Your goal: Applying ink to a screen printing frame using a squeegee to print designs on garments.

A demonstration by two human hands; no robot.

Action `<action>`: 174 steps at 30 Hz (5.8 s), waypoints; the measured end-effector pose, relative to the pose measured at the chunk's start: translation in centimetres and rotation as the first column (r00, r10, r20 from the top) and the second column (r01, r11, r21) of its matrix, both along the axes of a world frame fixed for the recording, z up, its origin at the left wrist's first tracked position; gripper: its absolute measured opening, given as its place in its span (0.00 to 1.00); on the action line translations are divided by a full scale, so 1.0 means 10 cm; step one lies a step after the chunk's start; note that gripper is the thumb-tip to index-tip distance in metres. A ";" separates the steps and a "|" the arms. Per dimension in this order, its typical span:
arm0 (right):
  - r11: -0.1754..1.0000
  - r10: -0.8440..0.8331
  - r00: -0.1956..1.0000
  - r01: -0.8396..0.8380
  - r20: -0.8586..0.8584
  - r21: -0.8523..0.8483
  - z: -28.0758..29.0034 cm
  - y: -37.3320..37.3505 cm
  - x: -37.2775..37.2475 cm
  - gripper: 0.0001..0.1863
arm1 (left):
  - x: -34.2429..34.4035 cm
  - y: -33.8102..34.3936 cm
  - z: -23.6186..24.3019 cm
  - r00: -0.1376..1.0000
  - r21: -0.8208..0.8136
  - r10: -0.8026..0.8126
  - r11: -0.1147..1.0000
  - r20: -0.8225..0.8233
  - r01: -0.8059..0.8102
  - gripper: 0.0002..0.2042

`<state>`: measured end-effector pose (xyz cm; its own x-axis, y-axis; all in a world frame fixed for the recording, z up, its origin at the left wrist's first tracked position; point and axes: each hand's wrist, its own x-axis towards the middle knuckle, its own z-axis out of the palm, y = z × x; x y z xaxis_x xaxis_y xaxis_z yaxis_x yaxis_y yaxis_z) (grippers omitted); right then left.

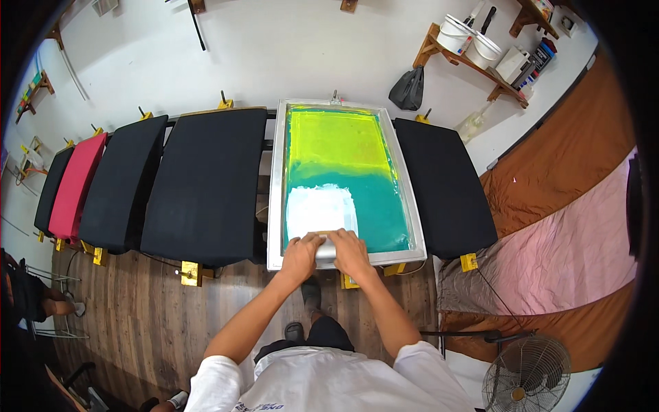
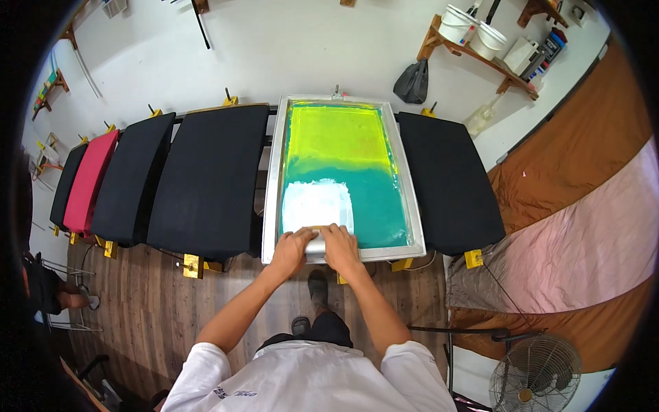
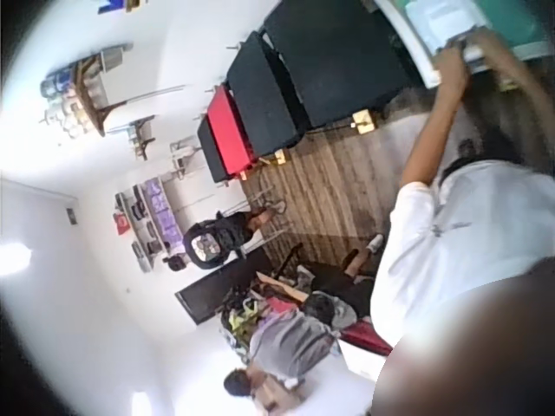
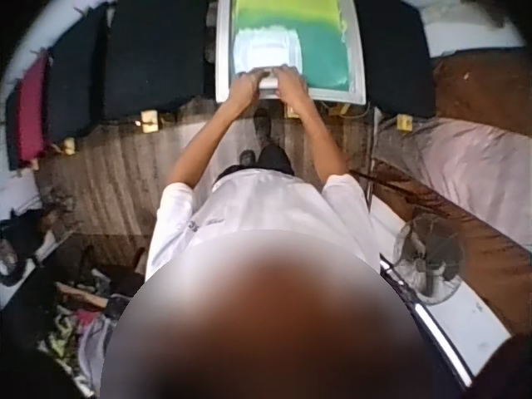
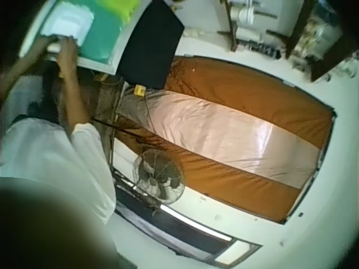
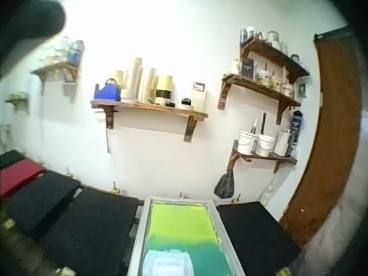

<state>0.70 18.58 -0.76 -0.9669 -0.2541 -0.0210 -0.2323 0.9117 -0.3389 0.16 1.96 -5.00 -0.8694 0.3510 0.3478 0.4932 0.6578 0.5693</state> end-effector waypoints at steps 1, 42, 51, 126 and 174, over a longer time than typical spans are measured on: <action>1.000 -0.002 0.998 0.001 0.065 0.011 0.08 0.01 0.03 0.27 | -0.03 0.00 0.14 1.000 -0.004 -0.004 1.000 0.004 0.004 0.19; 0.976 -0.148 0.926 0.081 0.347 0.201 0.30 -0.07 -0.51 0.25 | -0.58 0.06 0.25 0.924 -0.300 0.045 0.951 0.380 0.077 0.18; 0.973 -0.156 0.933 0.089 0.325 0.213 0.26 -0.02 -0.39 0.23 | -0.43 0.10 0.29 0.939 -0.298 0.034 0.952 0.343 0.074 0.17; 0.449 -0.799 0.548 0.818 0.248 -0.360 -1.20 2.47 -0.22 0.39 | -0.14 -0.53 -0.49 0.572 0.052 0.489 0.728 0.659 -0.683 0.37; 0.324 -0.756 0.572 0.749 0.318 -0.578 -0.37 -2.21 -0.50 0.36 | -0.61 -5.20 0.44 0.603 0.140 0.445 0.717 0.662 -0.683 0.34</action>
